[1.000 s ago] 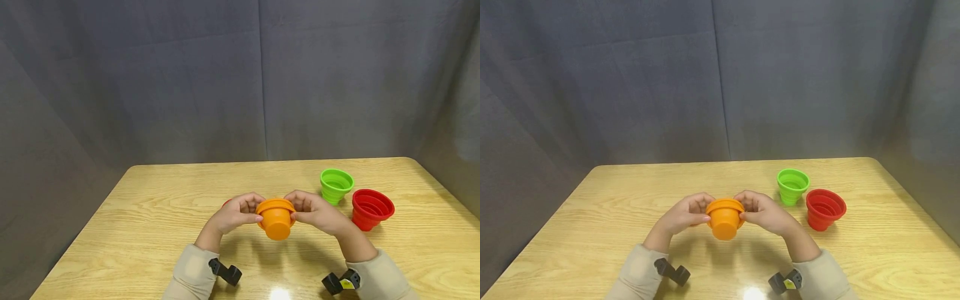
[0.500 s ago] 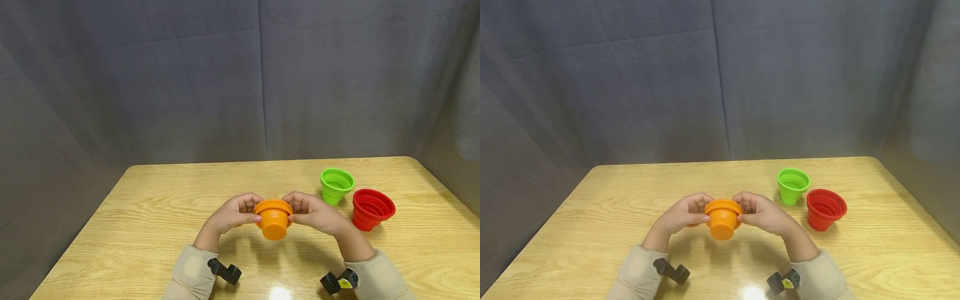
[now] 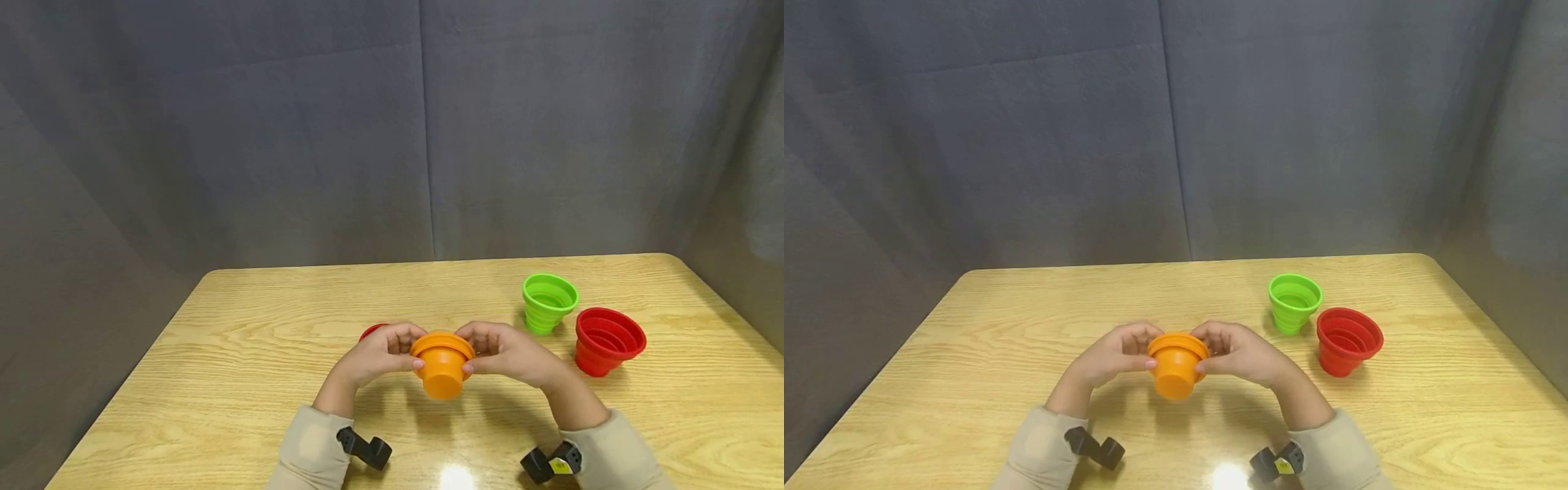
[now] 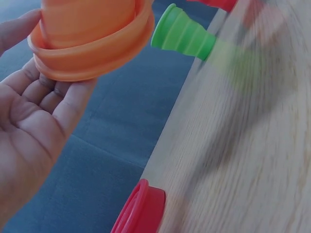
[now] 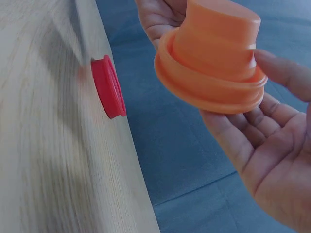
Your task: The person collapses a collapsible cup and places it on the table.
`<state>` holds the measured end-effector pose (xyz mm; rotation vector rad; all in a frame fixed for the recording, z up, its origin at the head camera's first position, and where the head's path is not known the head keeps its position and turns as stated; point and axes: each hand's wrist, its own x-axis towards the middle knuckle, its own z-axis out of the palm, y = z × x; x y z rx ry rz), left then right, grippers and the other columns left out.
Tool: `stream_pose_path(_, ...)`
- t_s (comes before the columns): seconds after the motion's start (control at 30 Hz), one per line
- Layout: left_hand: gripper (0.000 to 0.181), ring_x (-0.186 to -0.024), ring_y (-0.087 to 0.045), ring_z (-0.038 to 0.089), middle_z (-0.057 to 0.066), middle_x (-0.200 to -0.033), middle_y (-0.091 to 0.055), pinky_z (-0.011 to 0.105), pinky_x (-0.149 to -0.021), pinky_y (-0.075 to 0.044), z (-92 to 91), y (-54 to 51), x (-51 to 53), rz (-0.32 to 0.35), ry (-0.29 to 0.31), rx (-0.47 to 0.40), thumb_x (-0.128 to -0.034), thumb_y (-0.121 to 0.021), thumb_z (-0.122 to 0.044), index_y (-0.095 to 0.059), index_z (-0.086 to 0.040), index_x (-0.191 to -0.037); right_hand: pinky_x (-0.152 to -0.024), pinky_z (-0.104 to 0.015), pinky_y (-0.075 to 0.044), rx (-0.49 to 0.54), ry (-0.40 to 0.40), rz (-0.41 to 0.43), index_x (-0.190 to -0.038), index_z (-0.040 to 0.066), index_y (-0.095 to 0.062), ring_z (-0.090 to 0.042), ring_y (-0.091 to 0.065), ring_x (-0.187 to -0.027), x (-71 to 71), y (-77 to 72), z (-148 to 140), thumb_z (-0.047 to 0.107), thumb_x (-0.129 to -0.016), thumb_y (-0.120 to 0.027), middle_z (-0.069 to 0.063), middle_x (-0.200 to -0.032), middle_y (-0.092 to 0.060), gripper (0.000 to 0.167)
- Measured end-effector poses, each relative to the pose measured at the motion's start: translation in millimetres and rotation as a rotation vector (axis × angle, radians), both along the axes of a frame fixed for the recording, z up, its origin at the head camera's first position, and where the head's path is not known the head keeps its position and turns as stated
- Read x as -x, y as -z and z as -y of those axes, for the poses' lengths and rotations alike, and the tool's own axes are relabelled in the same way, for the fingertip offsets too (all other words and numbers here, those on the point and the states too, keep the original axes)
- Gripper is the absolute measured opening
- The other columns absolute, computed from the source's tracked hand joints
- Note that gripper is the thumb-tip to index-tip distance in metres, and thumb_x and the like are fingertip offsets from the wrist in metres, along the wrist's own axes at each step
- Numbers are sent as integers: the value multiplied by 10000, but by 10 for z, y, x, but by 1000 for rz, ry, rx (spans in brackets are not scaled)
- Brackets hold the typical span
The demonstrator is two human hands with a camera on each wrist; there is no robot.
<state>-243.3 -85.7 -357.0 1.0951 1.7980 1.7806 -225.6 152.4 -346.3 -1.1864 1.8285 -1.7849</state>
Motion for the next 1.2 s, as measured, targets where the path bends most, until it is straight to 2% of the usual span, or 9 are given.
stream_pose_path(0.3, 294, -770, -536, 155, 108, -890, -557, 250, -691, -466, -55, -15, -41, -42, -25, 30, -803, -583, -19, -468, 116, -1036, -655, -298, -490, -100, 194, -8, -960, -126, -472, -163, -570, -731, -70, 1, 83, -6, -776, -602, -168, -834, -561, 255)
stream_pose_path(0.43, 254, -746, -530, 134, 101, -883, -544, 220, -678, -461, -100, -15, -53, -49, -21, 32, -816, -547, 20, -445, 122, -1026, -640, -286, -487, -169, 266, -15, -928, -93, -470, -173, -555, -718, -98, -22, 130, -3, -775, -603, -149, -817, -545, 223)
stream_pose_path(0.57, 217, -724, -516, 125, 85, -866, -534, 206, -660, -449, -131, -17, -55, -52, -58, 40, -814, -514, 53, -439, 110, -1010, -601, -268, -478, -216, 333, -39, -909, -68, -472, -171, -541, -690, -111, -47, 184, -18, -774, -591, -117, -796, -531, 187)
stream_pose_path(0.7, 189, -706, -509, 131, 84, -845, -524, 202, -639, -443, -156, -3, -65, -34, -113, 33, -806, -486, 87, -441, 93, -989, -577, -269, -478, -219, 388, -40, -896, -61, -470, -172, -542, -670, -120, -39, 243, -62, -761, -560, -113, -788, -529, 162)
stream_pose_path(0.8, 171, -684, -499, 132, 67, -824, -514, 205, -624, -440, -179, -18, -93, -28, -169, 39, -796, -454, 106, -452, 76, -964, -583, -285, -485, -207, 410, -22, -895, -60, -469, -189, -548, -674, -126, -25, 275, -73, -753, -532, -112, -785, -531, 156)
stream_pose_path(0.87, 163, -668, -492, 129, 54, -805, -513, 206, -617, -438, -190, -65, -134, -37, -215, 49, -783, -437, 105, -464, 73, -940, -596, -294, -487, -201, 416, -9, -899, -59, -471, -201, -550, -688, -119, -15, 278, -66, -755, -520, -113, -790, -533, 153)
stream_pose_path(0.93, 150, -668, -498, 129, 48, -799, -518, 214, -621, -446, -194, -112, -166, -49, -256, 61, -783, -447, 93, -477, 73, -929, -615, -299, -487, -194, 414, 1, -913, -60, -473, -211, -552, -715, -103, -7, 263, -50, -775, -516, -118, -812, -536, 145)
stream_pose_path(1.0, 136, -674, -500, 131, 49, -797, -522, 220, -627, -448, -192, -115, -166, -60, -288, 70, -802, -466, 70, -497, 67, -934, -638, -302, -485, -183, 405, 12, -935, -66, -473, -216, -551, -747, -84, -2, 238, -35, -798, -510, -127, -844, -537, 145)
stream_pose_path(1.2, 177, -734, -526, 136, 78, -862, -542, 247, -664, -467, -170, 15, -70, -114, -343, 79, -853, -502, -14, -526, 20, -1025, -698, -291, -474, -127, 330, 15, -1049, -96, -445, -192, -537, -834, -43, 6, 162, -41, -808, -504, -162, -941, -521, 254)
